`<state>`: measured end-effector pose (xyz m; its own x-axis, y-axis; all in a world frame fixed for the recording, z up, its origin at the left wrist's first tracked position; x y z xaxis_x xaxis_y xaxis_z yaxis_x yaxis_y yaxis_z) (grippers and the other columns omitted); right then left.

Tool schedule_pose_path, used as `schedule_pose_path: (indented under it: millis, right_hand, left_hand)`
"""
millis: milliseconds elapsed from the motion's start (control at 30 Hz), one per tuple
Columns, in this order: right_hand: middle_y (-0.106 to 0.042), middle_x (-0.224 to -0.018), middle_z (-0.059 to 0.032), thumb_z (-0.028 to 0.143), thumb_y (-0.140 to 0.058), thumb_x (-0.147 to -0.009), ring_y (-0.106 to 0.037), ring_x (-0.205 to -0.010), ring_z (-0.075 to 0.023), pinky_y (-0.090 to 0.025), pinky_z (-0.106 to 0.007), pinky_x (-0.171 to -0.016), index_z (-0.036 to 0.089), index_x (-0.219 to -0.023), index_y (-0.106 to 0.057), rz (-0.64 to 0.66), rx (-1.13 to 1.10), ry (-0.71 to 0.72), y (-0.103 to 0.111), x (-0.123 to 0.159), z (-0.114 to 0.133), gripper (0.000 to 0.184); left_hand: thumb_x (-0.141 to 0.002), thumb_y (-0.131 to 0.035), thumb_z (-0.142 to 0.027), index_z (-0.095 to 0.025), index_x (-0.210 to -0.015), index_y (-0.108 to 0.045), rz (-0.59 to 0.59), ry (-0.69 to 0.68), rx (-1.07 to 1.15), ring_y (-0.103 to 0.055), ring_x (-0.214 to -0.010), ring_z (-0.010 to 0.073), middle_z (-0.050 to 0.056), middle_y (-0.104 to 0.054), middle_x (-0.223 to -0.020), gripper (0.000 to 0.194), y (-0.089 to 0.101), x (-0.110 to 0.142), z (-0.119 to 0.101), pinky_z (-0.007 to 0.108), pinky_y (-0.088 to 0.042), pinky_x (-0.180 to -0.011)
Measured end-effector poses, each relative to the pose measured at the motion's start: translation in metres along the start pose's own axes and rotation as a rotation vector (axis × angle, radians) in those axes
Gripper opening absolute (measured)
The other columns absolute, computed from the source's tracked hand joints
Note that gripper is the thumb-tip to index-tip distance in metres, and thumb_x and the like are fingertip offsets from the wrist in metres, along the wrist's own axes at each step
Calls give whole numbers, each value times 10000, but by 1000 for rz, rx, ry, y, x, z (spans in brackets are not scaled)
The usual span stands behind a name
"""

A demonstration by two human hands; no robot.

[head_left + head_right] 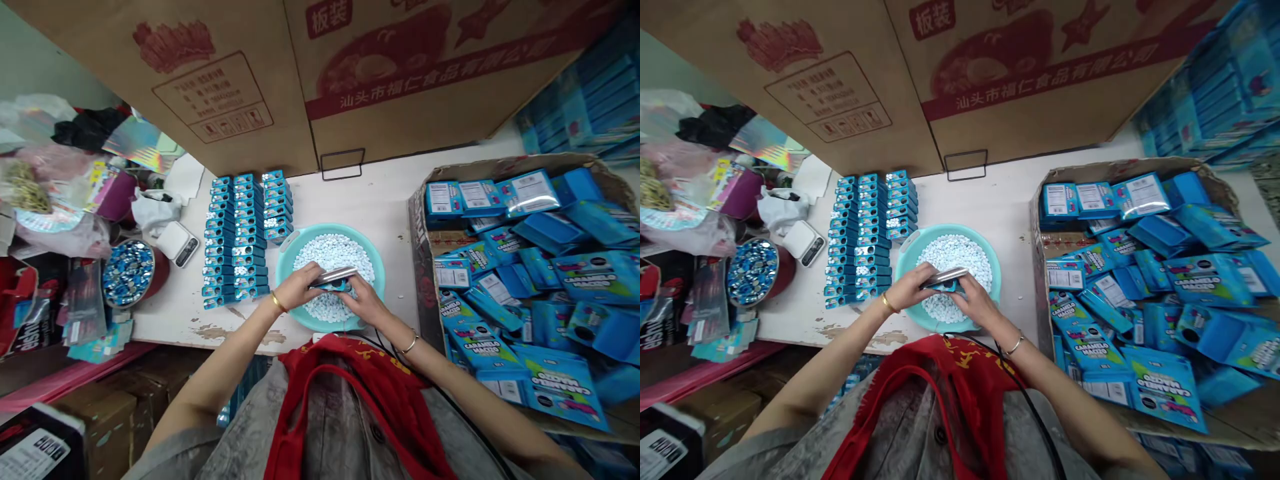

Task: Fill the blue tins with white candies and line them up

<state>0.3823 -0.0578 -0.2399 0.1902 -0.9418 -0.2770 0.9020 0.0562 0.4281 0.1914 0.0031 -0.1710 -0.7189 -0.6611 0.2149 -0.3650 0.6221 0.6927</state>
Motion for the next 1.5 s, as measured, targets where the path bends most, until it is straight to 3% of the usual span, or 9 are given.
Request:
schedule_pose_path:
  millis: [167, 333, 567, 800, 1033, 1133, 1233, 1367, 1500]
  right_hand:
    - [-480, -1382, -239, 531, -554, -890, -449, -1293, -368, -408, -564, -1015, 136, -1424, -382, -196, 345, -279, 24, -25, -31, 686]
    - [-701, -970, -146, 388, -377, -998, -649, -902, -257, -463, -323, -758, 141, -1291, -500, 167, 538, -783, 33, -29, -62, 402]
    - [-695, -1020, -169, 333, -392, -994, -645, -934, -257, -425, -298, -742, 120, -1183, -523, -38, 566, -934, 76, -10, -76, 313]
    - [-686, -1089, -186, 291, -369, -994, -649, -997, -261, -470, -341, -813, 111, -1216, -481, -139, 541, -965, 116, -17, -92, 307]
    - [-622, -1266, -150, 361, -589, -872, -605, -1137, -252, -474, -369, -968, 151, -1309, -521, -19, 320, -709, 131, 8, -58, 490]
    - [-653, -1180, -127, 400, -452, -937, -620, -1071, -234, -485, -367, -947, 170, -1212, -610, -151, 306, -534, 168, 33, -37, 391]
    - [-606, -1235, -180, 341, -402, -944, -560, -1155, -292, -443, -440, -985, 128, -1278, -566, -328, 629, -631, 217, 58, -41, 429]
    - [-515, -1371, -248, 315, -572, -855, -456, -1287, -392, -397, -507, -1009, 62, -1422, -405, -10, 857, -961, 249, 75, -79, 643]
    - [-601, -1286, -227, 346, -618, -842, -561, -1202, -370, -438, -469, -978, 98, -1346, -498, 237, 772, -1019, 256, 78, -101, 575]
  left_hand:
    - [-878, -609, -394, -182, -1071, -565, -388, 113, -114, -523, -833, 174, 47, -570, -917, 290, 46, 36, 27, 297, -456, -750]
    - [-810, -662, -421, -181, -958, -595, -693, 252, -303, -461, -707, 164, 6, -494, -751, 290, 95, 60, 81, 286, -410, -668]
    - [-794, -579, -490, -214, -1017, -611, -586, 317, -308, -547, -792, 228, 54, -581, -864, 357, 79, 45, 151, 344, -473, -732]
    - [-785, -507, -426, -189, -1101, -628, -441, 338, -279, -605, -895, 268, 106, -610, -1020, 412, 44, 3, 175, 392, -514, -822]
    - [-832, -489, -445, -150, -1229, -585, -691, 392, -331, -580, -1033, 300, 162, -565, -1174, 504, 31, 6, 140, 429, -490, -899]
    - [-838, -503, -501, -145, -1174, -592, -726, 307, -267, -587, -976, 275, 137, -602, -1032, 498, 18, 9, 102, 404, -481, -893]
    - [-831, -512, -521, -177, -943, -611, -615, 315, -166, -573, -740, 204, 54, -593, -786, 375, -7, 9, 64, 325, -479, -721]
    - [-815, -541, -532, -204, -753, -514, -618, 466, -59, -448, -531, 137, -31, -467, -589, 335, -43, 8, 25, 262, -379, -547]
    - [-839, -528, -516, -202, -837, -534, -649, 390, -35, -523, -630, 158, 0, -546, -701, 314, -64, -4, 2, 283, -437, -630]
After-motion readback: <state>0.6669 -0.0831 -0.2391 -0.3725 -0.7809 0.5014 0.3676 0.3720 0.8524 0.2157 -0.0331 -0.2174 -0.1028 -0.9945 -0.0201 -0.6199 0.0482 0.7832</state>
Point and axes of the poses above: each hand's wrist, its own x-axis away from the middle knuckle, its own y-axis out of the back of the hand, z = x × y, the point moved 2 cm from there along -x, towards the middle knuckle
